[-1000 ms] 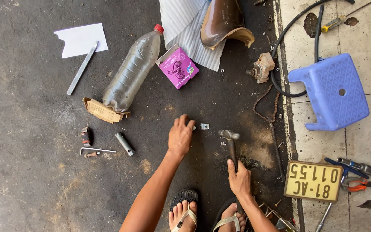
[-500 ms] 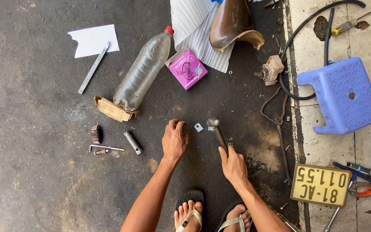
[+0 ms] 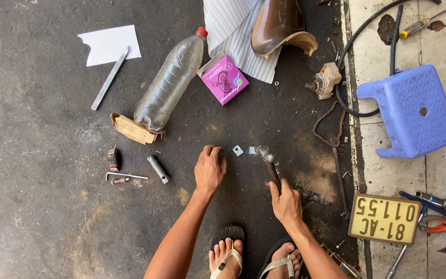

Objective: Repairing a motorcycle's rear light assembly by hammering a bracket and connecting electrical wiring.

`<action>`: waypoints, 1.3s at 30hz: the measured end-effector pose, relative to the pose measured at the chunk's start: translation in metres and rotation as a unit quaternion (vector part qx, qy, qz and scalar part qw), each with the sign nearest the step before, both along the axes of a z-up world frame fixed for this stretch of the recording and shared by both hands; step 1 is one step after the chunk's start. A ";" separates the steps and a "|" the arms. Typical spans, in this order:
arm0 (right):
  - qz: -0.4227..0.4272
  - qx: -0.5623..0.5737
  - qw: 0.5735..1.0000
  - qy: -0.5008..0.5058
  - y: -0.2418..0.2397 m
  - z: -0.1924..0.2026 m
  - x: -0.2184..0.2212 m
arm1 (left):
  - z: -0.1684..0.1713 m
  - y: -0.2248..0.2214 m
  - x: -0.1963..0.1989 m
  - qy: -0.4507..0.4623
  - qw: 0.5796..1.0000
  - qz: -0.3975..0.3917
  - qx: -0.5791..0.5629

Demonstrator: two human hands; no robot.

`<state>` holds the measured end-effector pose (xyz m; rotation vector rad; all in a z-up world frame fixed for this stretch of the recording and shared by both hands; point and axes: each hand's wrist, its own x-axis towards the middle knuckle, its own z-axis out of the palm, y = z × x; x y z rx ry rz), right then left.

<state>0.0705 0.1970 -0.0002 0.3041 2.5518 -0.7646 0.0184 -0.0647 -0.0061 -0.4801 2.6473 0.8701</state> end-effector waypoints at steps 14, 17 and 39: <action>0.063 0.018 0.996 -0.066 -0.012 0.028 -0.031 | 0.007 0.005 -0.003 -0.014 1.000 -0.021 0.016; 0.055 0.013 0.997 -0.054 -0.013 0.030 -0.025 | 0.002 0.006 -0.002 -0.017 0.999 -0.030 0.015; -0.001 0.011 0.999 -0.046 -0.001 0.015 -0.026 | -0.009 0.011 -0.015 -0.014 0.995 -0.098 -0.003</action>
